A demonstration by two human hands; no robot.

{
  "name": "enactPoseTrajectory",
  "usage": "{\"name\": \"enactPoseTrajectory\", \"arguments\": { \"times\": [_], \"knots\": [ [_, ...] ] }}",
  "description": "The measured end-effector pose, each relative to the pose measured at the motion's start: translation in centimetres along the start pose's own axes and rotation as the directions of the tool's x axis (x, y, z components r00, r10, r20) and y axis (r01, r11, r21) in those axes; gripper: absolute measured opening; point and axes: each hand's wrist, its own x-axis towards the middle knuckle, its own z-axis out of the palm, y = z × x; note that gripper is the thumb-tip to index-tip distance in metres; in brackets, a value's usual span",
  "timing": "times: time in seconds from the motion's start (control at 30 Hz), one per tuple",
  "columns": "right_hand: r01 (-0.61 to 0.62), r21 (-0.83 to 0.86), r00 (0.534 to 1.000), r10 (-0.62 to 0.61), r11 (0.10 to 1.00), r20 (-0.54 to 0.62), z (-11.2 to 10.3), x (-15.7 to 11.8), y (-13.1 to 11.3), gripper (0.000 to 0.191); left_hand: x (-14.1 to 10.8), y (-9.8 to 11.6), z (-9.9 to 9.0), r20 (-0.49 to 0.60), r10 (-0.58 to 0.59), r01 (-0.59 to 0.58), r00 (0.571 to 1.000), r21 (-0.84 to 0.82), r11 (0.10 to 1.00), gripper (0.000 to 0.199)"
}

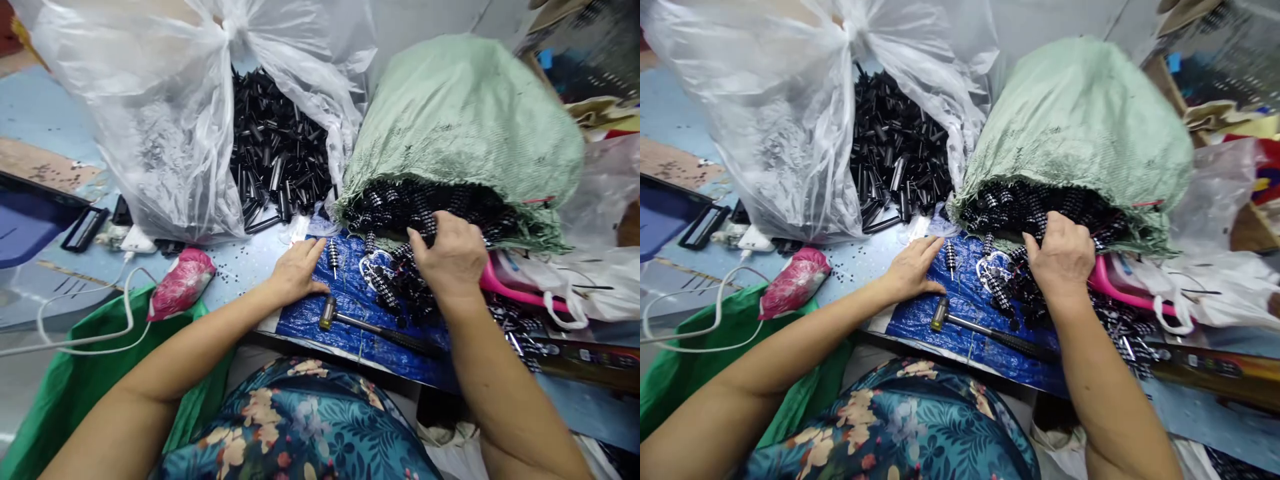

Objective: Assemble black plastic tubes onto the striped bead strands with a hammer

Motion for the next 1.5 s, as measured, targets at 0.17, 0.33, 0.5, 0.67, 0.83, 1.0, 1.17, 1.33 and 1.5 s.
{"name": "enactPoseTrajectory", "arguments": {
  "times": [0.17,0.33,0.5,0.67,0.83,1.0,1.17,1.33,1.5],
  "knots": [
    [0.003,-0.153,0.989,0.020,0.988,0.145,1.0,1.0,2.9,0.050,3.0,0.5,0.3,0.132,0.137,-0.135,0.982,-0.030,0.990,0.081],
    [-0.062,-0.054,0.997,0.065,0.997,0.050,1.5,1.1,3.4,0.044,3.5,1.5,0.6,0.101,0.079,-0.077,0.992,-0.031,0.997,0.059],
    [-0.154,0.322,0.967,0.210,0.934,-0.146,-1.0,-0.6,2.5,0.036,3.4,1.8,0.4,0.111,0.065,-0.063,0.992,-0.023,0.998,0.074],
    [-0.368,0.861,0.786,0.612,0.350,0.087,-2.8,-5.3,-1.2,0.032,3.6,2.9,2.0,-0.010,0.032,-0.032,0.999,-0.002,0.999,0.041],
    [-0.502,0.799,0.566,0.572,-0.331,0.593,-3.4,-9.3,-4.2,0.043,2.9,0.4,0.7,-0.218,0.018,-0.016,0.976,0.010,1.000,0.045],
    [-0.657,0.655,0.567,0.329,-0.373,0.756,-4.5,-10.6,-4.8,0.050,2.0,-7.3,-4.4,-0.227,-0.448,0.495,0.865,0.232,0.837,0.033],
    [-0.437,0.571,0.891,0.249,0.695,0.378,-3.7,-11.2,-4.0,0.043,2.0,-10.5,-4.8,-0.029,-0.430,0.418,0.902,0.301,0.857,0.024],
    [-0.058,0.182,0.938,-0.009,0.982,0.346,-1.8,-11.9,-3.1,0.036,0.8,-8.6,-4.2,-0.306,-0.379,0.437,0.874,0.152,0.886,0.019],
    [-0.047,0.291,0.946,-0.051,0.955,0.321,0.6,-9.6,-4.8,0.033,-1.3,-5.3,-3.8,-0.464,-0.300,0.303,0.834,-0.069,0.950,0.021]
  ]
}}
